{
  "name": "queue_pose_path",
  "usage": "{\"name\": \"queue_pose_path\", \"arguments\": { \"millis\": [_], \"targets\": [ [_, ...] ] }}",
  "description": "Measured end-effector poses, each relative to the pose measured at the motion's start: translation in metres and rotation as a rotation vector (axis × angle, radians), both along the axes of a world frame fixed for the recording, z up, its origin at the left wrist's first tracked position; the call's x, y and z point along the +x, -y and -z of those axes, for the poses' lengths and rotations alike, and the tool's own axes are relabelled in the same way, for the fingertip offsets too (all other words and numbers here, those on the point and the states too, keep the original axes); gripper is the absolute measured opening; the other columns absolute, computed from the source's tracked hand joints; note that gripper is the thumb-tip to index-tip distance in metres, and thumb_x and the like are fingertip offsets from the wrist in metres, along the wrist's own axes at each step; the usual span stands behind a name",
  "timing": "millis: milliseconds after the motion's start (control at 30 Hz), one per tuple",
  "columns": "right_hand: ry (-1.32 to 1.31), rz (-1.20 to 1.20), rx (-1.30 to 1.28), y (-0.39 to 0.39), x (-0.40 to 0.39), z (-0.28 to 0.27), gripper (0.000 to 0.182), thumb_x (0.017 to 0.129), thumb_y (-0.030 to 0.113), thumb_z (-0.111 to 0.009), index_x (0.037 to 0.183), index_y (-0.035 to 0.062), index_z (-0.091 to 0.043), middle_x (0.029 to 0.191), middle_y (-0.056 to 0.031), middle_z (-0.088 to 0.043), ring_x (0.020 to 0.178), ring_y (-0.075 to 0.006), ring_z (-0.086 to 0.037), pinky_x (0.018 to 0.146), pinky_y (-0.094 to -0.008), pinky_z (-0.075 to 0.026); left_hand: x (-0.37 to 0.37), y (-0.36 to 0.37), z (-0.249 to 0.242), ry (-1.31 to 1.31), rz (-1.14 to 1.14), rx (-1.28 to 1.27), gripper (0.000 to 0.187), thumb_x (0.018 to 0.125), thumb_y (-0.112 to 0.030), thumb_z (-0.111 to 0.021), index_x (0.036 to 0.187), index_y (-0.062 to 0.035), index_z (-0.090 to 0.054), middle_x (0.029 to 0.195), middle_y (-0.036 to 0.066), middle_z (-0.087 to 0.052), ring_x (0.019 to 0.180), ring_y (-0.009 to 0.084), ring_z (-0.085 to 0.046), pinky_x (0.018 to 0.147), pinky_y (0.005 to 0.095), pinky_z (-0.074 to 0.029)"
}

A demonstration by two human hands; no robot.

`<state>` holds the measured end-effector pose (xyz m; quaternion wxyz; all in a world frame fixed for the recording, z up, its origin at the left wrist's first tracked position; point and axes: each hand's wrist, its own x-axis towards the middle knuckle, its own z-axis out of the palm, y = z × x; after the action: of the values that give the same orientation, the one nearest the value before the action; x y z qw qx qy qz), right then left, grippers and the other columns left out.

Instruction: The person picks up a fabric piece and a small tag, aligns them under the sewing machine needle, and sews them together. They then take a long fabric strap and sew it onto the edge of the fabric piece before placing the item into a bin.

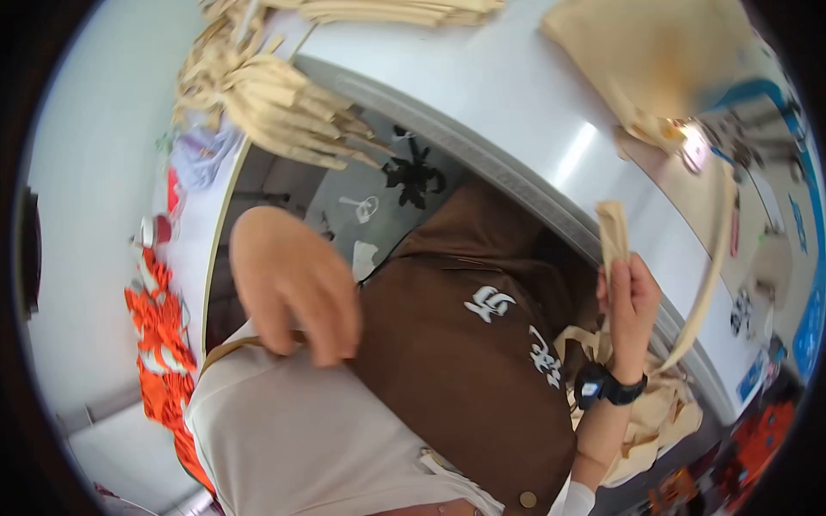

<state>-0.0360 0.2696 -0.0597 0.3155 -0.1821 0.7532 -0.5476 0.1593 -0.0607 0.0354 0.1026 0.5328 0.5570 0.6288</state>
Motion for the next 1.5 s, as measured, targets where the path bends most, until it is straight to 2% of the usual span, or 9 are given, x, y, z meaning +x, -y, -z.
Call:
{"name": "queue_pose_path", "arguments": {
  "millis": [100,267,567,767,867,1067,1167,1367,1500],
  "targets": [
    [-0.001,-0.021,-0.021,0.002,-0.001,0.001,0.027,0.106,0.022,-0.052,0.09,0.0035,-0.061,0.067,0.0026,-0.056,0.055,-0.0034,-0.047,0.051,-0.0198,-0.037,0.01,0.019,-0.021,-0.196,0.17,0.076,0.025,0.103,-0.02,-0.048,0.084,-0.0068,-0.056,0.108,0.014,-0.061,0.101,0.0371,-0.06,0.081,0.0471,-0.05],
    [0.039,0.007,-0.084,0.012,0.0,-0.004,0.029,0.106,0.023,-0.051,0.086,0.0036,-0.061,0.066,0.0022,-0.056,0.056,-0.0039,-0.048,0.052,-0.0199,-0.038,0.015,0.009,-0.085,-0.508,0.327,0.105,0.021,0.101,-0.018,-0.048,0.094,-0.0039,-0.061,0.083,0.007,-0.059,0.077,0.024,-0.059,0.084,0.0394,-0.049],
    [0.092,0.021,-0.162,0.009,-0.008,0.0,0.033,0.106,0.031,-0.054,0.089,0.0031,-0.062,0.064,0.0032,-0.054,0.054,-0.0036,-0.046,0.051,-0.0203,-0.037,-0.021,-0.043,-0.136,-0.369,0.423,-0.141,0.023,0.1,-0.024,-0.05,0.093,-0.0042,-0.061,0.081,0.005,-0.059,0.077,0.023,-0.06,0.082,0.0372,-0.047],
    [0.075,0.043,-0.176,0.005,-0.01,0.0,0.032,0.106,0.029,-0.054,0.087,0.0035,-0.061,0.065,0.0031,-0.055,0.054,-0.0034,-0.047,0.051,-0.0202,-0.038,-0.079,-0.07,-0.097,-0.134,0.664,-0.341,0.035,0.107,-0.03,-0.044,0.103,-0.0007,-0.063,0.086,0.006,-0.06,0.081,0.0247,-0.061,0.089,0.0385,-0.047],
    [0.063,0.001,-0.161,0.004,-0.011,0.005,0.031,0.106,0.028,-0.054,0.088,0.0042,-0.061,0.066,0.0034,-0.056,0.055,-0.0033,-0.048,0.052,-0.0194,-0.039,-0.104,-0.068,-0.045,0.255,0.604,-0.177,0.043,0.106,-0.038,-0.051,0.109,0.0016,-0.066,0.092,0.007,-0.065,0.089,0.0262,-0.064,0.095,0.038,-0.045],
    [-0.018,-0.049,-0.115,0.001,-0.008,0.005,0.031,0.105,0.031,-0.055,0.088,0.0058,-0.062,0.065,0.005,-0.053,0.056,-0.0027,-0.046,0.052,-0.019,-0.037,-0.126,-0.037,-0.011,0.297,0.349,-0.297,0.037,0.091,-0.032,-0.076,0.105,0.0021,-0.071,0.103,0.012,-0.069,0.097,0.0228,-0.065,0.093,0.0383,-0.049],
    [-0.048,-0.123,-0.053,-0.009,-0.007,0.001,0.027,0.098,0.029,-0.066,0.087,0.0051,-0.06,0.068,0.0059,-0.048,0.063,-0.0033,-0.042,0.056,-0.021,-0.035,-0.098,-0.041,0.006,0.582,-0.32,-0.56,0.031,0.089,-0.024,-0.077,0.108,0.0002,-0.07,0.104,0.01,-0.07,0.096,0.0202,-0.065,0.088,0.0344,-0.051],
    [0.129,-0.346,0.059,-0.052,0.004,0.006,0.03,0.087,0.024,-0.079,0.089,0.0025,-0.059,0.072,0.0053,-0.046,0.069,-0.0039,-0.04,0.06,-0.023,-0.035,-0.074,-0.071,0.07,0.917,-0.278,-0.915,0.036,0.094,-0.023,-0.07,0.122,-0.0019,-0.062,0.115,0.008,-0.066,0.103,0.019,-0.063,0.086,0.0318,-0.05],
    [0.305,-0.484,0.184,-0.084,0.023,0.013,0.035,0.079,0.02,-0.084,0.097,0.0022,-0.061,0.077,0.0014,-0.055,0.075,-0.0065,-0.051,0.065,-0.0249,-0.045,-0.06,-0.091,0.109,0.701,-0.234,-0.803,0.042,0.097,-0.03,-0.067,0.126,-0.0013,-0.06,0.119,0.009,-0.06,0.107,0.02,-0.059,0.088,0.0329,-0.047]
  ]
}}
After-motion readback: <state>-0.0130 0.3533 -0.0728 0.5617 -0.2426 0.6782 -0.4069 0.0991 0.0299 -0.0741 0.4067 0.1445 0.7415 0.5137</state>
